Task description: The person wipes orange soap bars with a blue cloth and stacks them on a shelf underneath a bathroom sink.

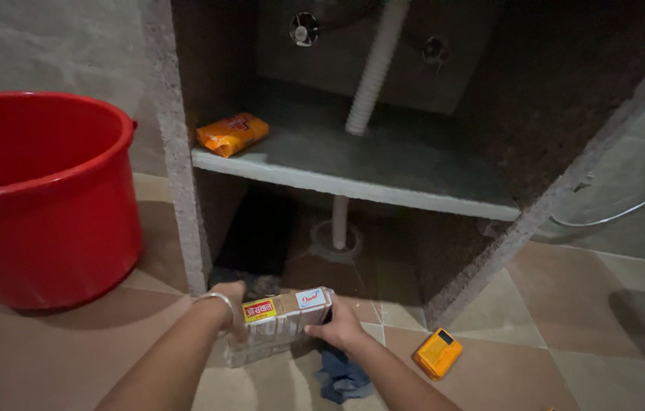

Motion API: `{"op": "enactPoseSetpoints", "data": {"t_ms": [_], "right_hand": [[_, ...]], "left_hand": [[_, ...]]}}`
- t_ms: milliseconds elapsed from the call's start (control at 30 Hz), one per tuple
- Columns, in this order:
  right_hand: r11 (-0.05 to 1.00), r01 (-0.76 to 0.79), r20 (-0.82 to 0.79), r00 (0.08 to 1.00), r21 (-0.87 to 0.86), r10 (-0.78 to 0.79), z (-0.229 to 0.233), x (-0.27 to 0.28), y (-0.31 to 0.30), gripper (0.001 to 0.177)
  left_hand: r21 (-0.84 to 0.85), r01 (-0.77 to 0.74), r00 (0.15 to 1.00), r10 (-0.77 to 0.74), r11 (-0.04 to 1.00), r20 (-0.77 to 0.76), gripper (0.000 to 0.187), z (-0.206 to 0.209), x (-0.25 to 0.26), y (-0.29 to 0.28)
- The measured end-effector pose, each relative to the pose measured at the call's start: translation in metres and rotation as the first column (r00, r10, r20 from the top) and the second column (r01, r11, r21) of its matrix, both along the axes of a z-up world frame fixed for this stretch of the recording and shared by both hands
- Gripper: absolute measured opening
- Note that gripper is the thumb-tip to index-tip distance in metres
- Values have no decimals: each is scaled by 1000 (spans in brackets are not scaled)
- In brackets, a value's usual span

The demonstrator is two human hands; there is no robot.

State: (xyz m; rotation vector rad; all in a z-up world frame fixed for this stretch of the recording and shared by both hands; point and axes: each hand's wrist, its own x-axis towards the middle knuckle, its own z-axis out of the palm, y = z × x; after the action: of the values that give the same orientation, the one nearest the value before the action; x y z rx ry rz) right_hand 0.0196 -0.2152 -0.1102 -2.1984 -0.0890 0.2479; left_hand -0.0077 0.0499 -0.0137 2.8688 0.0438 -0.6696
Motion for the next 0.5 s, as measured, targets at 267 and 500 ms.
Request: {"op": "enactPoseSetpoints", "data": {"t_ms": [267, 500], "right_hand": [[978, -210, 82, 974, 9, 209, -50, 32, -15, 69], [980, -196, 57, 979, 35, 194, -44, 23, -12, 57]], "left_hand": [[-163, -90, 994, 99, 983, 44, 73, -67, -2, 17], [-335, -304, 935, 347, 892, 76, 78, -98, -7, 22]]}}
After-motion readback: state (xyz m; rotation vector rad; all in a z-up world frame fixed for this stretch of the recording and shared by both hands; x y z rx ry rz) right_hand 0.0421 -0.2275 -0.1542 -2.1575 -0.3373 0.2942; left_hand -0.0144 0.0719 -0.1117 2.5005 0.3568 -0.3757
